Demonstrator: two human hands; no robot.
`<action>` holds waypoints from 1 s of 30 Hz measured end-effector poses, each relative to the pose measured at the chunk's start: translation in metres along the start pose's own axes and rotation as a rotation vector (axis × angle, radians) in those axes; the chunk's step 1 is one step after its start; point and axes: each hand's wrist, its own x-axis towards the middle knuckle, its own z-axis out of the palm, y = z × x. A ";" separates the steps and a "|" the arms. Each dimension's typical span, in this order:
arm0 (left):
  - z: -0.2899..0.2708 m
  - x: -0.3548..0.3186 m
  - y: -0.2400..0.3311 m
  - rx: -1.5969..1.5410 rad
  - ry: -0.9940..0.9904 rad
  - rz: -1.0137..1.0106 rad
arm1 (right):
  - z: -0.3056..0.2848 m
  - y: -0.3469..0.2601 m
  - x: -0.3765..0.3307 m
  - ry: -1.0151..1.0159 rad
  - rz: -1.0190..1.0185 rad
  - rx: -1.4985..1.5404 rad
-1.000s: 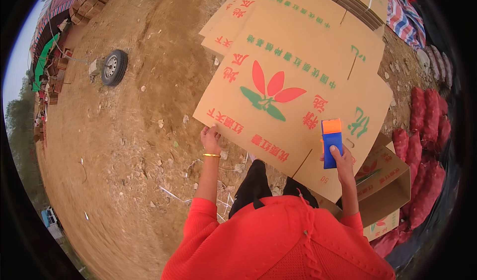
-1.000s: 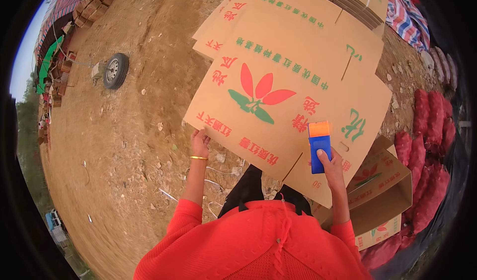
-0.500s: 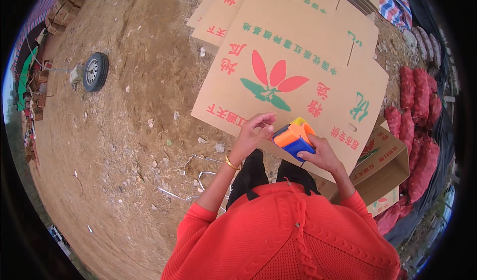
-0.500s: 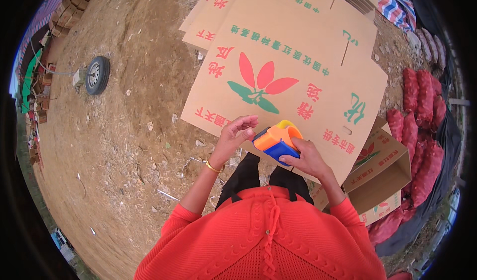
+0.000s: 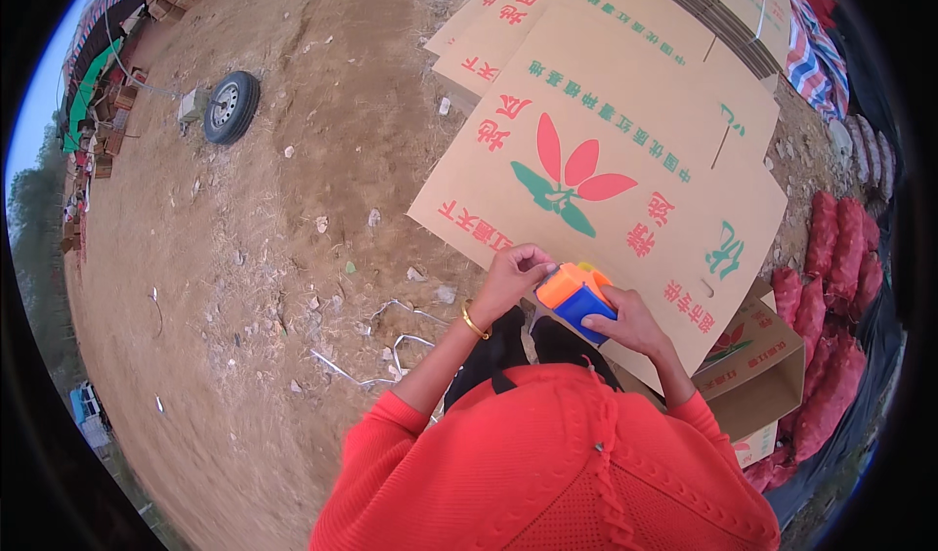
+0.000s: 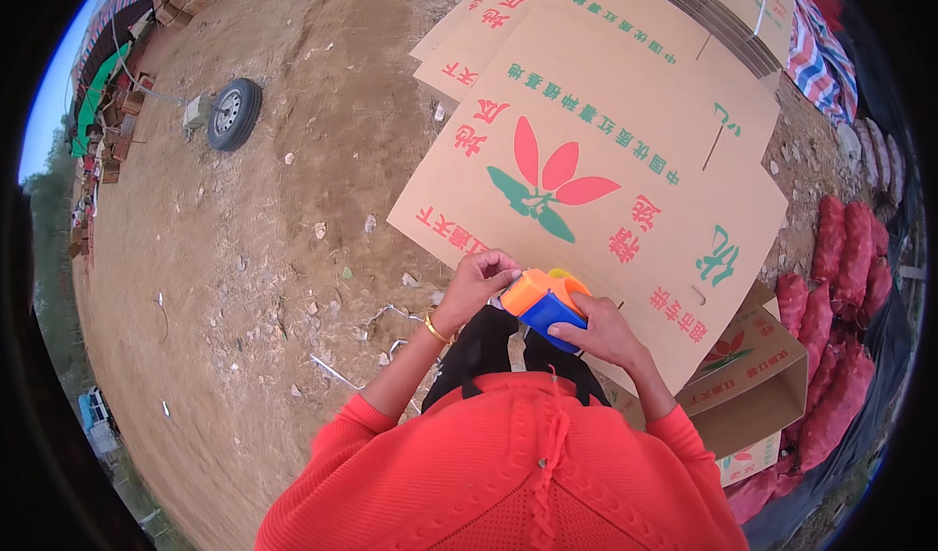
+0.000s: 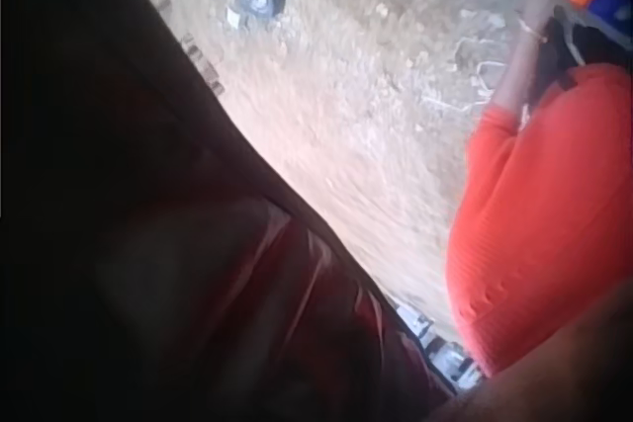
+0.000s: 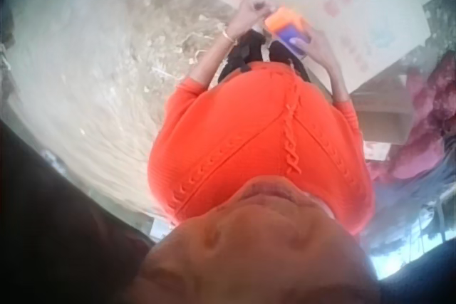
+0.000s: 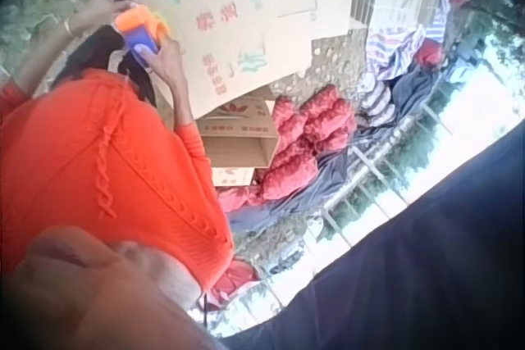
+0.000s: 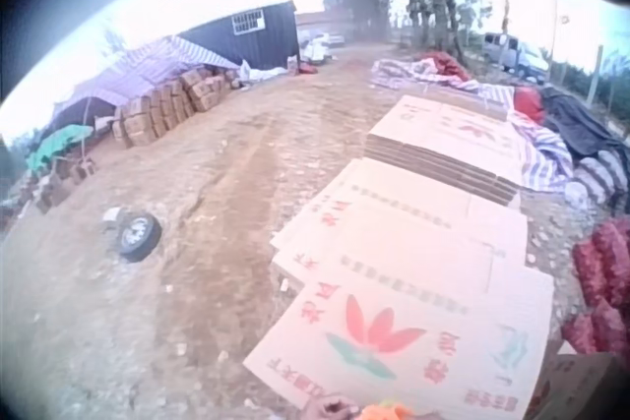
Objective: The person assembles flat cardboard boxes by folding the flaps and sealing them with a handheld tape dispenser. They repeat this process for multiple boxes, stacking the finished ones nearby.
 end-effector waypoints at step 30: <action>-0.126 0.087 0.027 -0.055 0.229 0.072 | 0.008 -0.094 0.165 -0.098 0.324 -0.085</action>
